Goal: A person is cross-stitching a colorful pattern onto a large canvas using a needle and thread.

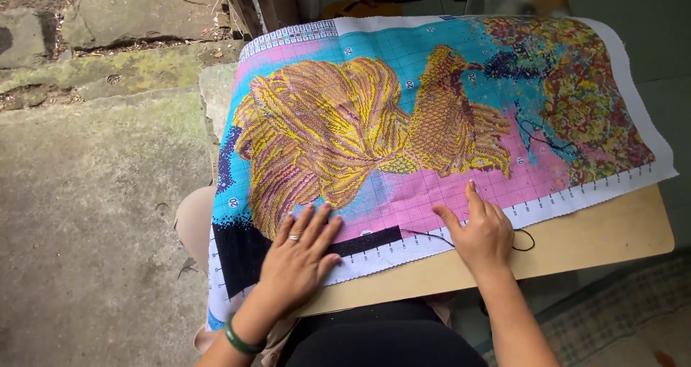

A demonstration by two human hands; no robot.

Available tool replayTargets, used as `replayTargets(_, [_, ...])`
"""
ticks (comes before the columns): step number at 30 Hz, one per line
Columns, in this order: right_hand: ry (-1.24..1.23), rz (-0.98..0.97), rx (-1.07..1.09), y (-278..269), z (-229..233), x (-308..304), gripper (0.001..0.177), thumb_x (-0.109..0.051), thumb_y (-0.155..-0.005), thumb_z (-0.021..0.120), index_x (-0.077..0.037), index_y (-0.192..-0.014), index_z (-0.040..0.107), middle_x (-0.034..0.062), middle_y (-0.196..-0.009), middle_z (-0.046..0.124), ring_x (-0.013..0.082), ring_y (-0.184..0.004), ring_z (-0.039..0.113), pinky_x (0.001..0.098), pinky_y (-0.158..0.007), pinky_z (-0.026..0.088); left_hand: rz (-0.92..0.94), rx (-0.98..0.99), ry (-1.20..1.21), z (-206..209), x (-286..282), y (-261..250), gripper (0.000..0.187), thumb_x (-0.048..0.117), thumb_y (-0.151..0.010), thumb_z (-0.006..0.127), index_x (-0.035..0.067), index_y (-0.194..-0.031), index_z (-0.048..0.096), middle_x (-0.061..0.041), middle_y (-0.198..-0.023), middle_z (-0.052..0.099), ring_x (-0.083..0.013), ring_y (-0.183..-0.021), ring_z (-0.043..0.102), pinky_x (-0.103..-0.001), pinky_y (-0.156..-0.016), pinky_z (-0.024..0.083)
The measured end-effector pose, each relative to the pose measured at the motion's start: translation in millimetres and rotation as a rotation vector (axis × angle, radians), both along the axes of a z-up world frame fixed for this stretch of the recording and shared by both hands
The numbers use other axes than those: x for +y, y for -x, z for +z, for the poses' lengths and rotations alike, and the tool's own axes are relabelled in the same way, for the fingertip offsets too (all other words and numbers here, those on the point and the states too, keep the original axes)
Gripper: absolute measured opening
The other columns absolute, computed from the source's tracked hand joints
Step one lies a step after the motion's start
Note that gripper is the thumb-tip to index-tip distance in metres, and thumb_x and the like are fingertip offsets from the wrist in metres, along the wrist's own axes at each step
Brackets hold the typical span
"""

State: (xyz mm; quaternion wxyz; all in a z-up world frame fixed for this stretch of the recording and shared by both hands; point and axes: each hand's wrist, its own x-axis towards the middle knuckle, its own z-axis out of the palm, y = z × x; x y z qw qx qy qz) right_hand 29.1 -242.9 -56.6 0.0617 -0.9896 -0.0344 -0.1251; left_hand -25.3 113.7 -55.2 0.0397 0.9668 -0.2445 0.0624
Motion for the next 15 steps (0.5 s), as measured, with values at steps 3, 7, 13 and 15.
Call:
replayTargets(3, [0.004,0.005,-0.034,1,-4,-1,0.089,-0.069,-0.088,0.06,0.004,-0.139,0.065,0.0163,-0.098,0.077,0.0329,-0.087,0.074,0.0455,-0.066,0.058,0.106,-0.026,-0.002,-3,24,11,0.07,0.059,-0.104,0.026,0.021,-0.163,0.024,-0.002,-0.17,0.022,-0.0233,-0.159,0.014,-0.042,-0.128,0.006])
replayTargets(7, [-0.017,0.038,-0.084,1,-7,-2,0.082,-0.062,-0.091,0.064,0.005,-0.138,0.067,0.018,-0.106,0.078,0.0344,-0.092,0.075,0.0461,-0.068,0.059,0.282,0.027,0.075,-10,51,30,0.067,0.05,-0.103,0.038,0.02,-0.163,0.029,-0.005,-0.17,0.027,-0.0286,-0.158,0.021,-0.042,-0.125,0.021])
replayTargets(13, [0.009,0.071,-0.329,-1,-43,-17,0.062,-0.059,-0.092,0.076,-0.005,-0.123,0.08,0.0139,-0.095,0.078,0.0328,-0.081,0.074,0.0395,-0.073,0.057,0.513,0.128,0.044,-17,76,39,0.06,0.056,-0.105,0.029,0.041,-0.163,0.025,0.004,-0.173,0.016,-0.0249,-0.159,0.009,-0.048,-0.125,0.007])
replayTargets(15, [-0.006,0.084,-0.313,1,-39,-17,0.06,-0.057,-0.094,0.076,-0.004,-0.123,0.08,0.015,-0.096,0.078,0.0338,-0.081,0.074,0.0406,-0.072,0.057,0.554,0.077,0.048,-8,79,34,0.058,0.054,-0.106,0.029,0.04,-0.162,0.029,0.005,-0.172,0.02,-0.0251,-0.158,0.012,-0.053,-0.125,0.006])
